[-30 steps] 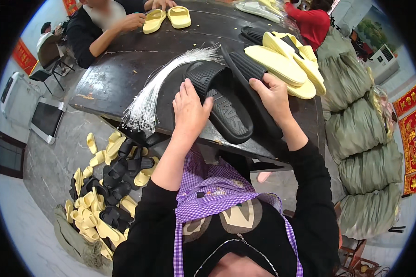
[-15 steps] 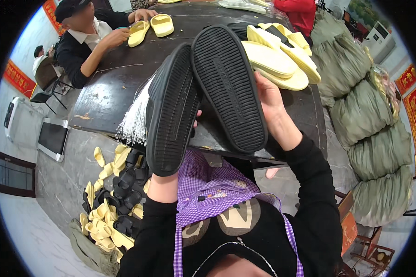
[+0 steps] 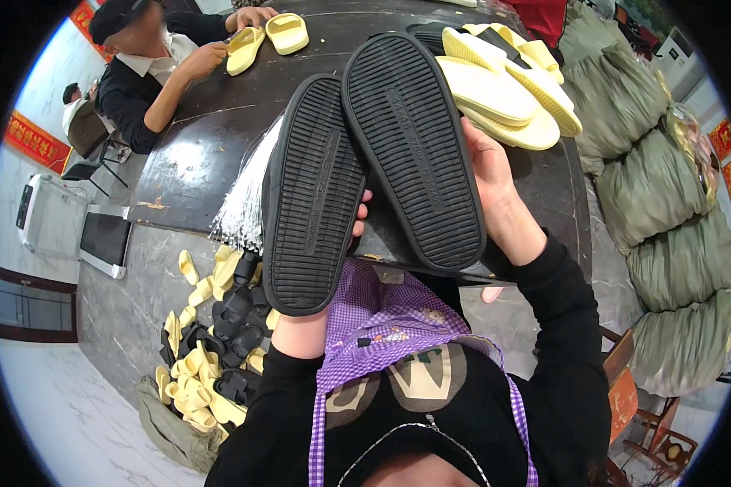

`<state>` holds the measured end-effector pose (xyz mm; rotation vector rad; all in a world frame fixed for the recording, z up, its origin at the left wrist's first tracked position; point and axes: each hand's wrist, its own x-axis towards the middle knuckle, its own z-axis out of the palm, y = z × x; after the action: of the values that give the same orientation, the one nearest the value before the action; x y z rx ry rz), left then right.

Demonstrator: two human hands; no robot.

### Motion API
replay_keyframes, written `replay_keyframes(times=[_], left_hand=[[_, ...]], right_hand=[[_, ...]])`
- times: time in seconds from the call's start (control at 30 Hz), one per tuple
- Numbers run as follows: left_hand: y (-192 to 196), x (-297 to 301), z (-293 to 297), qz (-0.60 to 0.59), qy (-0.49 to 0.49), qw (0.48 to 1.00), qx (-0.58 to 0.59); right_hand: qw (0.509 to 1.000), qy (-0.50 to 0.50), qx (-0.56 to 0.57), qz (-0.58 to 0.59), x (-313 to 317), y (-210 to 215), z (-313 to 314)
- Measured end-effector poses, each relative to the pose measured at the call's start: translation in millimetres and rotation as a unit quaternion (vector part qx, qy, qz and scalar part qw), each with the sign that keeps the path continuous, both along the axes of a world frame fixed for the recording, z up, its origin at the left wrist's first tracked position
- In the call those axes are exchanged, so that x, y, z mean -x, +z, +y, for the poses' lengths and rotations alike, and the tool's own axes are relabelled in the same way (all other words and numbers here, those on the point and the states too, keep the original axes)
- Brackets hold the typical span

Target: The person gathers slippers from the floor and table, pairs them up, and fastens each pair together using plastic ties by hand.

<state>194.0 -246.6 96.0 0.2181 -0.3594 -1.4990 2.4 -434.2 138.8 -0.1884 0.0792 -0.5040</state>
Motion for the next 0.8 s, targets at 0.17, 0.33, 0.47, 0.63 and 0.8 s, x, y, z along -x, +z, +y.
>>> replay_keyframes(times=[0.17, 0.33, 0.47, 0.63, 0.8], left_hand=[[4.8, -8.9, 6.6, -0.066, -0.058, 0.994, -0.061], [10.2, 2.9, 13.2, -0.075, -0.006, 0.994, -0.085], [20.7, 13.1, 12.2, -0.058, 0.023, 0.997, -0.056], [38.3, 20.0, 12.9, -0.182, 0.14, 0.967, -0.106], [39.0, 7.1, -4.4, -0.577, 0.34, 0.728, -0.148]], right_hand=[[0.997, -0.058, 0.034, 0.04, 7.2, -0.6, -4.2], [0.995, -0.066, 0.067, 0.028, 13.7, 10.3, -0.9], [0.987, -0.112, 0.106, 0.055, 14.7, 18.5, 7.4], [0.916, -0.18, 0.271, 0.236, 23.3, 45.0, 31.1], [0.646, -0.233, 0.6, 0.411, 20.3, 35.7, 41.3]])
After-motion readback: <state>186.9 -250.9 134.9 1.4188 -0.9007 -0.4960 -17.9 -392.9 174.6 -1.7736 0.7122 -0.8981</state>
